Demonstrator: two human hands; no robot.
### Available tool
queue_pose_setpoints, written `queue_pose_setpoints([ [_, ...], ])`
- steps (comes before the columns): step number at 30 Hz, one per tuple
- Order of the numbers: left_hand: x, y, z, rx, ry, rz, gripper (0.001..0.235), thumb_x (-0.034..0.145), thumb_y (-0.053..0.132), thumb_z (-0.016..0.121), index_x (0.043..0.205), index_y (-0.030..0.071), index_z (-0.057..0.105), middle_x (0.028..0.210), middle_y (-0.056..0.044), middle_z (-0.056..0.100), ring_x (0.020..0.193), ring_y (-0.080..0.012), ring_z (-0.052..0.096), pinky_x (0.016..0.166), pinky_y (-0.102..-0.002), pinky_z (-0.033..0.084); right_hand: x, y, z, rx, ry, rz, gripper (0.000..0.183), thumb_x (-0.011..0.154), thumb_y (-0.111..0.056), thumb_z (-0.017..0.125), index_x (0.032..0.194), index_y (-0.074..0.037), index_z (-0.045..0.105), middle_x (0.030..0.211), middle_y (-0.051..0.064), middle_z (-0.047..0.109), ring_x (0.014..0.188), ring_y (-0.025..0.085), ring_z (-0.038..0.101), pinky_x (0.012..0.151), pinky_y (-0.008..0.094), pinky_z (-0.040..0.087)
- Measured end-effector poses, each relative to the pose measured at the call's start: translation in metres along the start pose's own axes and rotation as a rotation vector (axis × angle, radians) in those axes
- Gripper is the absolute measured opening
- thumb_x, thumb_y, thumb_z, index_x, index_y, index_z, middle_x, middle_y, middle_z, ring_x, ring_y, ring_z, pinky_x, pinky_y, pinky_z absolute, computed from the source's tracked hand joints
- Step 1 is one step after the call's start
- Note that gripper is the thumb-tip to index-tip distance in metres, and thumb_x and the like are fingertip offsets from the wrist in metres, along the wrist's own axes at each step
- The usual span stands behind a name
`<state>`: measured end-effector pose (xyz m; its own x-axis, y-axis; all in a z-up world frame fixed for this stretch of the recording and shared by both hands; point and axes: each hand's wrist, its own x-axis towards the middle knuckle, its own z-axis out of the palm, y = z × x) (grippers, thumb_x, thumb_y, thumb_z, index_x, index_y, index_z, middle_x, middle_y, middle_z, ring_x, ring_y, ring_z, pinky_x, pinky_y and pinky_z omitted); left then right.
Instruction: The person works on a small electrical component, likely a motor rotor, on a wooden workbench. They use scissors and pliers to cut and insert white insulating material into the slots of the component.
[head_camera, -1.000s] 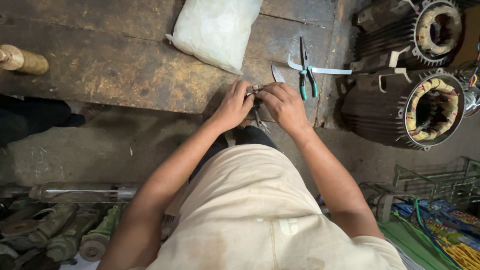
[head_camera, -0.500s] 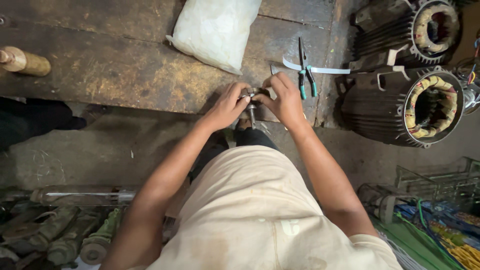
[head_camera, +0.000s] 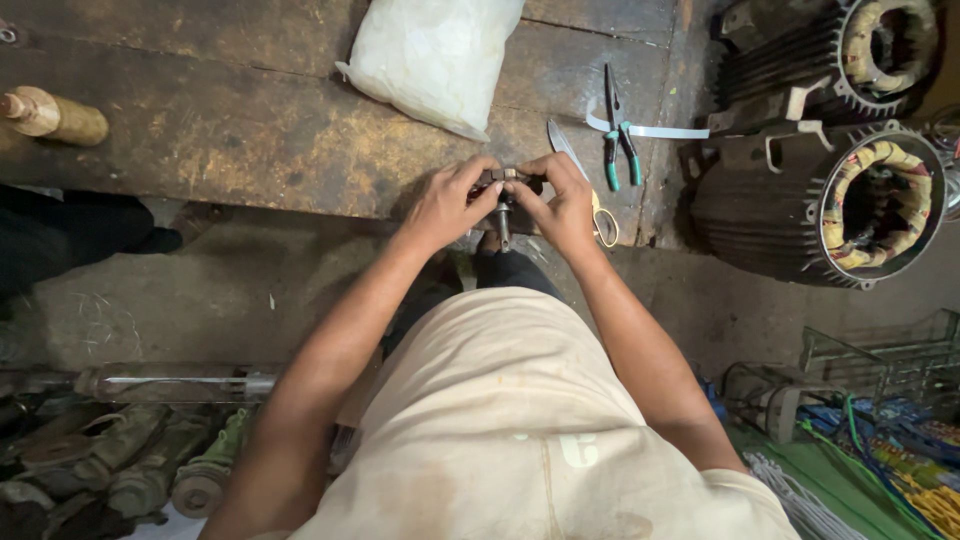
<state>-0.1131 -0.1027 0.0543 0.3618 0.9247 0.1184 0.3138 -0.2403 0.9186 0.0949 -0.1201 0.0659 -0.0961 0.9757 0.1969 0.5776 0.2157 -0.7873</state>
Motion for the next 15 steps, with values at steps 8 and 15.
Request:
queue_pose_setpoints([
  [8,-0.006,-0.005,0.021,0.081,0.150,0.148,0.027,0.094,0.015,0.071,0.116,0.003,0.063,0.107,-0.020,0.071,0.101,-0.0413,0.068,0.085,-0.047,0.055,-0.010,0.000,0.005,0.008,0.070,-0.007,0.027,0.084,-0.008,0.087,0.100,0.000,0.067,0.091,0.012,0.064,0.082,0.023,0.066,0.074,0.033,0.053],
  [15,-0.025,-0.009,0.024,0.043,0.085,0.150,0.028,0.095,0.013,0.075,0.118,0.004,0.062,0.109,-0.016,0.070,0.103,-0.0382,0.067,0.089,-0.046,0.054,-0.023,-0.003,-0.005,0.052,-0.010,-0.048,0.028,0.087,-0.005,0.084,0.107,-0.001,0.066,0.104,0.014,0.066,0.093,0.027,0.066,0.083,0.036,0.053],
])
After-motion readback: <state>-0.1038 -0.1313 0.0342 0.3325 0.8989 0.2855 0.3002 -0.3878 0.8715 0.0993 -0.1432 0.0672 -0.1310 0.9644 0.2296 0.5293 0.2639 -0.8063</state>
